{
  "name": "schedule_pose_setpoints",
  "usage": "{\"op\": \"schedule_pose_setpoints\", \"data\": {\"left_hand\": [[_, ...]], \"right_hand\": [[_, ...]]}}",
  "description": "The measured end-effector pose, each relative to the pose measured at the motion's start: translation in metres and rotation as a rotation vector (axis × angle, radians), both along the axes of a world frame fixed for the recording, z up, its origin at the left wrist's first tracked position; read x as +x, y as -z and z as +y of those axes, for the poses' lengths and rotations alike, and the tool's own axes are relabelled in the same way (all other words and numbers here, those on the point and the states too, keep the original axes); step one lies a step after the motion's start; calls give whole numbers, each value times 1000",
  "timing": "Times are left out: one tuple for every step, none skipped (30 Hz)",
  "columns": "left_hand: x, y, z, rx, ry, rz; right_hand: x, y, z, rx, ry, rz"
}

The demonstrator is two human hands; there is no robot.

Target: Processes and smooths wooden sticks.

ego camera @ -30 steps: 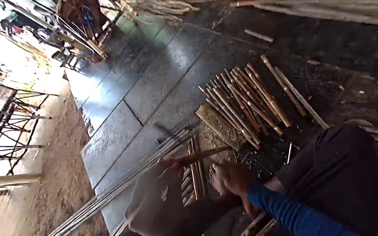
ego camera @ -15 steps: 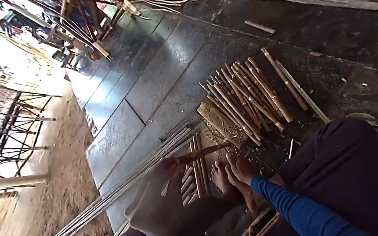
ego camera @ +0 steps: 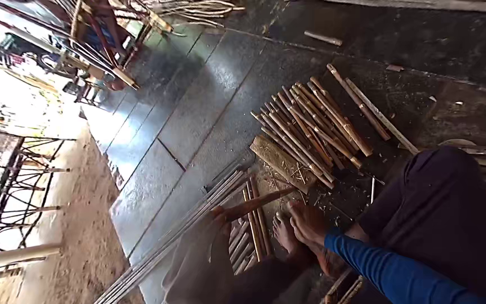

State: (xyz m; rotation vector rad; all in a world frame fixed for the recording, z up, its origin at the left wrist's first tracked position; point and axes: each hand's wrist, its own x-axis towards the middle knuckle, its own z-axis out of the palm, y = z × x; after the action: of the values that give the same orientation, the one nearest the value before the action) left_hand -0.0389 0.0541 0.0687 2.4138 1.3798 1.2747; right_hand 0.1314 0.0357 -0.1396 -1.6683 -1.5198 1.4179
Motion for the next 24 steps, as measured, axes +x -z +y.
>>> {"op": "schedule_pose_setpoints", "data": {"left_hand": [[-2,0,2,-18,11,-12],[-3,3,0,-29,15,-22],[-5,4,-6,-36,20,-28],[-6,3,-7,-36,29,-36],[-5,4,-4,-41,37,-51],[-5,2,0,-52,43,-62],[-5,1,3,-70,47,-69],[-4,1,4,-83,46,-67],[-3,2,-1,-99,15,-43],[-2,0,-7,-100,-12,-31],[0,-1,-7,-85,-32,-31],[2,-1,-3,-63,-47,-52],[4,-1,0,-57,-55,-74],[4,0,2,-70,-52,-98],[5,3,-1,-77,-51,-107],[3,4,-5,-77,-59,-89],[1,3,-6,-64,-57,-70],[-1,2,-2,-55,-45,-66],[-3,-1,3,-54,-43,-61],[-6,-4,7,-63,-48,-54],[-8,-5,9,-66,-54,-59],[-8,-3,7,-59,-68,-62],[-8,-3,1,-47,-77,-55],[-8,-4,-1,-28,-84,-48]], "right_hand": [[-3,-8,2,126,-6,1],[-5,-7,1,234,-14,-26],[-8,-4,-8,198,-20,-24],[-8,1,-12,68,-19,-13],[-4,6,-7,-16,2,-1],[-2,2,-2,-39,12,14],[-4,-10,1,5,11,25],[-6,-16,3,119,2,18],[-9,-12,-1,185,2,-3],[-13,-4,-8,130,4,2],[-12,5,-7,13,19,16],[-7,9,-1,-29,44,19],[-4,3,3,-4,43,3],[-2,-10,6,62,15,-16],[-2,-15,5,143,-19,-47],[-6,-12,-2,153,-26,-64],[-8,-6,-7,50,-22,-43],[-6,3,-4,-46,8,-27],[-2,4,0,-78,24,-13],[-2,-5,2,-34,4,-14],[-2,-17,3,68,-27,-4],[-1,-23,2,132,-83,-21],[-3,-23,-6,91,-107,-20],[-6,-15,-9,-3,-77,-9]]}}
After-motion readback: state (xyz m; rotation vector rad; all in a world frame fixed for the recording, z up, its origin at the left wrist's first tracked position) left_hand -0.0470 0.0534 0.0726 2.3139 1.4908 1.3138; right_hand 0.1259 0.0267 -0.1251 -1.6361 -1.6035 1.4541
